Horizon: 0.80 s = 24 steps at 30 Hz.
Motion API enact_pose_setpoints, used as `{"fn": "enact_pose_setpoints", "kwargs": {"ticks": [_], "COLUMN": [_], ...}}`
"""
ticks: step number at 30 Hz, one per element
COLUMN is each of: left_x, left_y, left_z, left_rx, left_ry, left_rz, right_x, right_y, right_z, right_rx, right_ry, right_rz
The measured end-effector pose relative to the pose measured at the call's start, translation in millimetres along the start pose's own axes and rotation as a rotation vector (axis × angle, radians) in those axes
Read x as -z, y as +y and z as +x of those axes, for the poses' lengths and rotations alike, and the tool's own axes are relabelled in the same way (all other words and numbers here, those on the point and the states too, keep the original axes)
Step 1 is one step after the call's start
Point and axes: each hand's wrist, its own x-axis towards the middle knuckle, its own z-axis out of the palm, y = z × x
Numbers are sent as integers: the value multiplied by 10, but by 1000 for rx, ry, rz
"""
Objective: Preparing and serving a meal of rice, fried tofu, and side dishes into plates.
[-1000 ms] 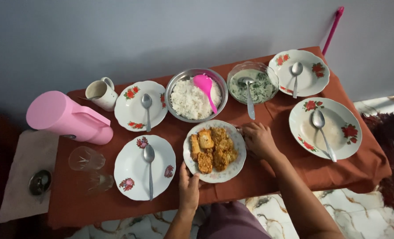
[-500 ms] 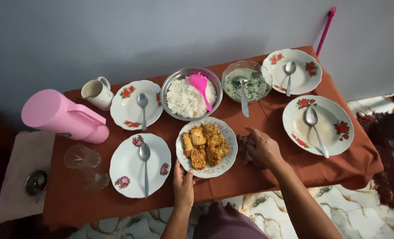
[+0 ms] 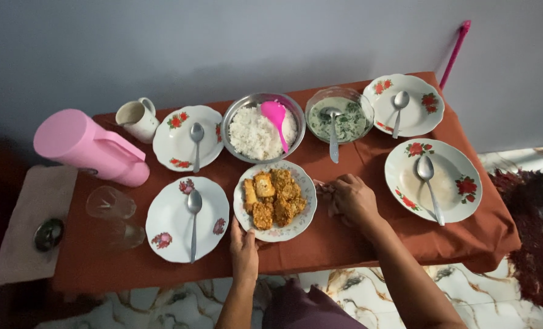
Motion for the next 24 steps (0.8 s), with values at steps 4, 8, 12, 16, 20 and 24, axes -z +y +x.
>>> {"fn": "enact_pose_setpoints", "kwargs": {"ticks": [4,8,12,16,20,24], "left_x": [158,165,182,337,406,592], "left_y": [-360,-295,-199,-461,-269,-153], "left_z": [7,-181,-354,-446,-559,-673], "left_rx": [-105,-96,-75,-261,-386,-618], "left_ry": [54,96,152,108,53,50], "left_rz": [31,99,300,250,594,912], "right_x": [80,106,152,599,557,799], "right_y": [0,134,100,-214,-91,-493], "right_z": [-53,-77,-77,-50,-141,-306], "right_rx": [-11,226,418,283,449,217], "right_ry": [-124,-296,-168,-396,-140,-273], "right_rz": [179,272,245,74,140,336]}}
